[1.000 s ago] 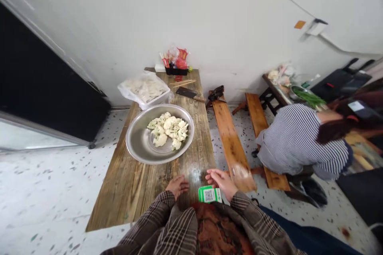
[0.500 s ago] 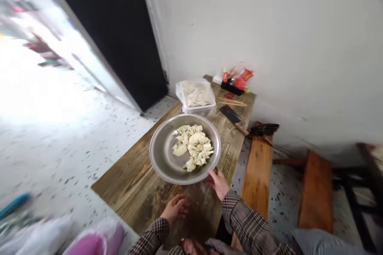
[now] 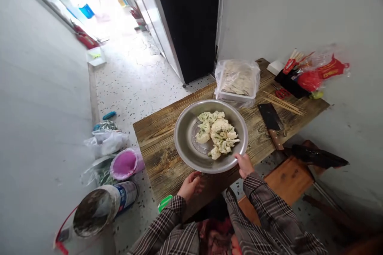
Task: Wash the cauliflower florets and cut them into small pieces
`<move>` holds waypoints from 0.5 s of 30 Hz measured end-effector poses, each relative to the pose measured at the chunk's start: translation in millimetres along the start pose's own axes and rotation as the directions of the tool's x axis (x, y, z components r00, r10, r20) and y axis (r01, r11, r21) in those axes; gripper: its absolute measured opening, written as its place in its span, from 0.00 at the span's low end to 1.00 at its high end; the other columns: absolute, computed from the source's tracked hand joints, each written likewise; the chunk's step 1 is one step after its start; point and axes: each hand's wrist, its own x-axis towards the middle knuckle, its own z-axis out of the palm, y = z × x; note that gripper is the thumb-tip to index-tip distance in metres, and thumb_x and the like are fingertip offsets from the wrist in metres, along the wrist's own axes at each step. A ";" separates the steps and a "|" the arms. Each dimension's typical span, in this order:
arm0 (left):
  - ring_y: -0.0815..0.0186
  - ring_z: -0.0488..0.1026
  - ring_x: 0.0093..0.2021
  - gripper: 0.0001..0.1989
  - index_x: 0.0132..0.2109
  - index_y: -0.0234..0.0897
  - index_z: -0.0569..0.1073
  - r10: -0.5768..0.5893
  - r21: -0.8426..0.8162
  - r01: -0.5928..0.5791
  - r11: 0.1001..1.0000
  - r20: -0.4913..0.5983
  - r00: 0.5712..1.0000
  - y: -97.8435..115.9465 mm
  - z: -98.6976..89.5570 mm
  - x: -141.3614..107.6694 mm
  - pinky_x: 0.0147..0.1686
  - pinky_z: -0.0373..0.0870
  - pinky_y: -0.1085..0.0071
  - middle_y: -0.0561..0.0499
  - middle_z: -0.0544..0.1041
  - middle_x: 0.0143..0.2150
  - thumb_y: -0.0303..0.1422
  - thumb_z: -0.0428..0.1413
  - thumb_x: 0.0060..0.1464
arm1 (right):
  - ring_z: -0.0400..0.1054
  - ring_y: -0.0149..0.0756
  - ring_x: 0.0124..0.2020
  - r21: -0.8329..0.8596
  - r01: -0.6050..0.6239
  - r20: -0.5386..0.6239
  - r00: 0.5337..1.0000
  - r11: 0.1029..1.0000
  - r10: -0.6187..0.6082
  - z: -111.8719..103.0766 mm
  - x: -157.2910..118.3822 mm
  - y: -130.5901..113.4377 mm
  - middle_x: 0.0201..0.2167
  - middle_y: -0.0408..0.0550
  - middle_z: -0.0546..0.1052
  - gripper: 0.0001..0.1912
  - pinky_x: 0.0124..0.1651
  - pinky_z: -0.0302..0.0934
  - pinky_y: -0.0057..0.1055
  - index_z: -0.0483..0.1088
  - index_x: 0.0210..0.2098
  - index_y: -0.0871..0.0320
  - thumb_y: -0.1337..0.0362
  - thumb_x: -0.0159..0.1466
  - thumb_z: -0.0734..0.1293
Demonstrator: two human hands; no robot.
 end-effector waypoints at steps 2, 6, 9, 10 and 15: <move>0.68 0.75 0.30 0.23 0.50 0.34 0.66 0.092 -0.048 -0.093 0.995 -0.009 0.996 7.1 3.7 0.2 0.27 0.70 0.74 0.47 0.76 0.38 0.39 0.62 0.49 | 0.63 0.30 0.19 -0.033 0.026 -0.012 1.000 0.999 -0.027 -10.9 4.5 -9.1 0.15 0.36 0.71 0.10 0.24 0.57 0.26 0.69 0.24 0.59 0.65 0.39 0.68; 0.66 0.75 0.35 0.29 0.55 0.38 0.64 0.249 -0.201 -0.256 0.945 -0.061 0.967 14.1 14.1 -1.2 0.31 0.73 0.71 0.48 0.75 0.43 0.40 0.63 0.47 | 0.66 0.32 0.21 -0.100 0.064 0.016 0.998 0.993 -0.063 -21.4 7.9 -18.7 0.16 0.38 0.72 0.12 0.26 0.60 0.27 0.69 0.25 0.60 0.63 0.41 0.68; 0.63 0.76 0.38 0.34 0.60 0.41 0.61 0.285 -0.305 -0.307 0.902 -0.113 0.952 13.2 32.3 -2.5 0.33 0.74 0.68 0.47 0.75 0.47 0.39 0.62 0.46 | 0.69 0.36 0.24 -0.163 0.058 0.073 0.996 0.985 -0.046 -29.6 15.7 -22.8 0.17 0.40 0.73 0.13 0.28 0.62 0.29 0.71 0.27 0.60 0.60 0.42 0.69; 0.63 0.76 0.39 0.34 0.60 0.41 0.61 0.290 -0.331 -0.322 0.887 -0.143 0.946 12.5 41.0 -0.8 0.34 0.74 0.67 0.46 0.75 0.48 0.39 0.62 0.46 | 0.70 0.37 0.25 -0.187 0.048 0.098 0.995 0.981 -0.030 -33.4 20.4 -25.4 0.18 0.41 0.74 0.13 0.28 0.63 0.30 0.71 0.27 0.60 0.59 0.43 0.70; 0.61 0.75 0.40 0.25 0.47 0.32 0.71 0.216 -0.283 -0.387 0.877 -0.488 0.846 9.2 91.3 33.9 0.39 0.72 0.68 0.44 0.78 0.42 0.42 0.62 0.43 | 0.73 0.43 0.36 -0.343 0.076 0.343 0.938 0.936 0.050 -57.6 54.5 -52.9 0.29 0.47 0.80 0.20 0.41 0.66 0.35 0.75 0.35 0.60 0.53 0.48 0.73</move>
